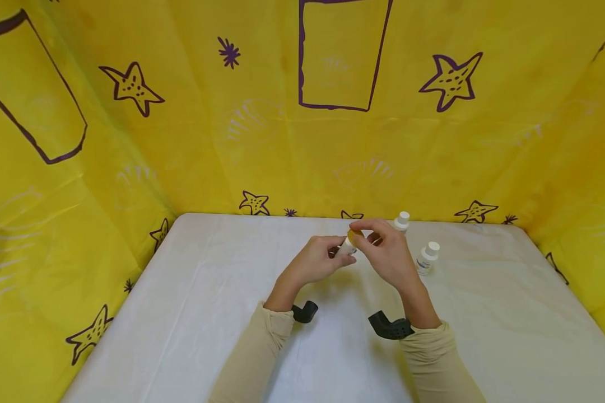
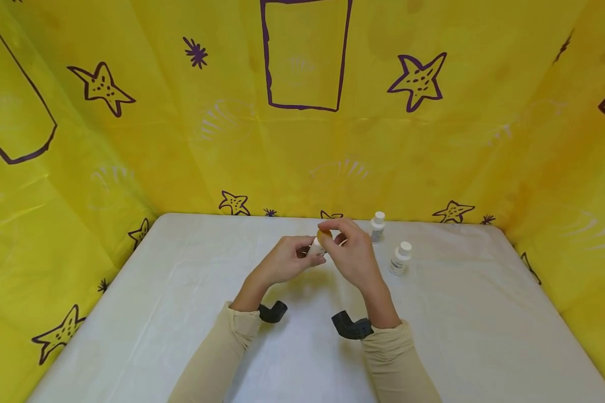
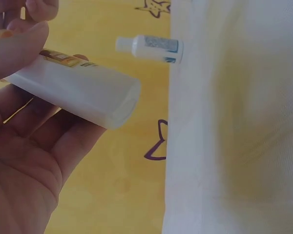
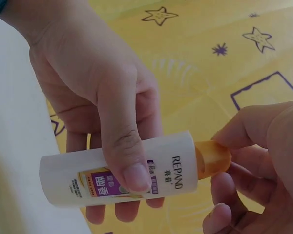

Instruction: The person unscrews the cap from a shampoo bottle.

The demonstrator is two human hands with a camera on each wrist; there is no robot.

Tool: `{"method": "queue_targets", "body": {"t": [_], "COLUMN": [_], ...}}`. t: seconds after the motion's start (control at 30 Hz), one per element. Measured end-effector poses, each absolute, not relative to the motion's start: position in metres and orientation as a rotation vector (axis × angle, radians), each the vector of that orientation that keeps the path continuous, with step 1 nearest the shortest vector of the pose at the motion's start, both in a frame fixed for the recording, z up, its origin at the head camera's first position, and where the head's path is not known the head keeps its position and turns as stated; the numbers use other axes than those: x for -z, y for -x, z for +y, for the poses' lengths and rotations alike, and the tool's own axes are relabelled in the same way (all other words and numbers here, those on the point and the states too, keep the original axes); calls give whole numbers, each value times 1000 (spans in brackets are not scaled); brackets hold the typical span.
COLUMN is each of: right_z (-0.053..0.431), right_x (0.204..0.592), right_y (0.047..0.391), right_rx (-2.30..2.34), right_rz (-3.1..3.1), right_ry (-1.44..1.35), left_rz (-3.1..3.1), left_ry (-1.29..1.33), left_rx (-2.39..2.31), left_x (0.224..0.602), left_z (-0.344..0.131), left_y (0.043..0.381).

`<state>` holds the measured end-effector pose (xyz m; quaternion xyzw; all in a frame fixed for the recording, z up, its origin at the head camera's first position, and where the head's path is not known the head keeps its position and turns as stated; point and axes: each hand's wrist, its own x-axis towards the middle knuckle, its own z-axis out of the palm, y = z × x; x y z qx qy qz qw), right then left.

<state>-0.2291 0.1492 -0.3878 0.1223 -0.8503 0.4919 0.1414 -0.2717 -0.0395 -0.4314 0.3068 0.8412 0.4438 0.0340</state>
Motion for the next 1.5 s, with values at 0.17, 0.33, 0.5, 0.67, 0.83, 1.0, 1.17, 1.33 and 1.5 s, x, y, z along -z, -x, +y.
{"method": "queue_targets", "body": {"t": [0.17, 0.33, 0.5, 0.67, 0.83, 1.0, 1.17, 1.33, 1.5], "right_z": [152, 155, 158, 158, 159, 159, 162, 171, 172], "right_x": [389, 387, 386, 387, 388, 387, 385, 380, 380], "right_y": [229, 229, 230, 229, 229, 229, 228, 225, 226], "right_rx": [-1398, -1408, -1423, -1409, -1394, -1359, -1370, -1368, -1358], "right_rz": [-2476, -2526, -2559, -2584, -2584, -2553, -2563, -2616, -2683], "right_ry": [-394, -384, -345, -316, -354, -449, -524, -439, -274], "left_rz": [2599, 2588, 2572, 2545, 2567, 2584, 2590, 2575, 2567], "left_ry": [-908, -917, -959, -940, -924, -908, -893, -893, -904], "left_rx": [-1342, -1324, -1332, -1337, -1307, -1273, -1267, -1263, -1256], "left_x": [433, 432, 431, 433, 432, 431, 430, 431, 432], "left_z": [-40, -40, -39, -40, -41, -43, -42, -41, -39], "left_y": [271, 271, 271, 272, 270, 270, 269, 269, 269]}}
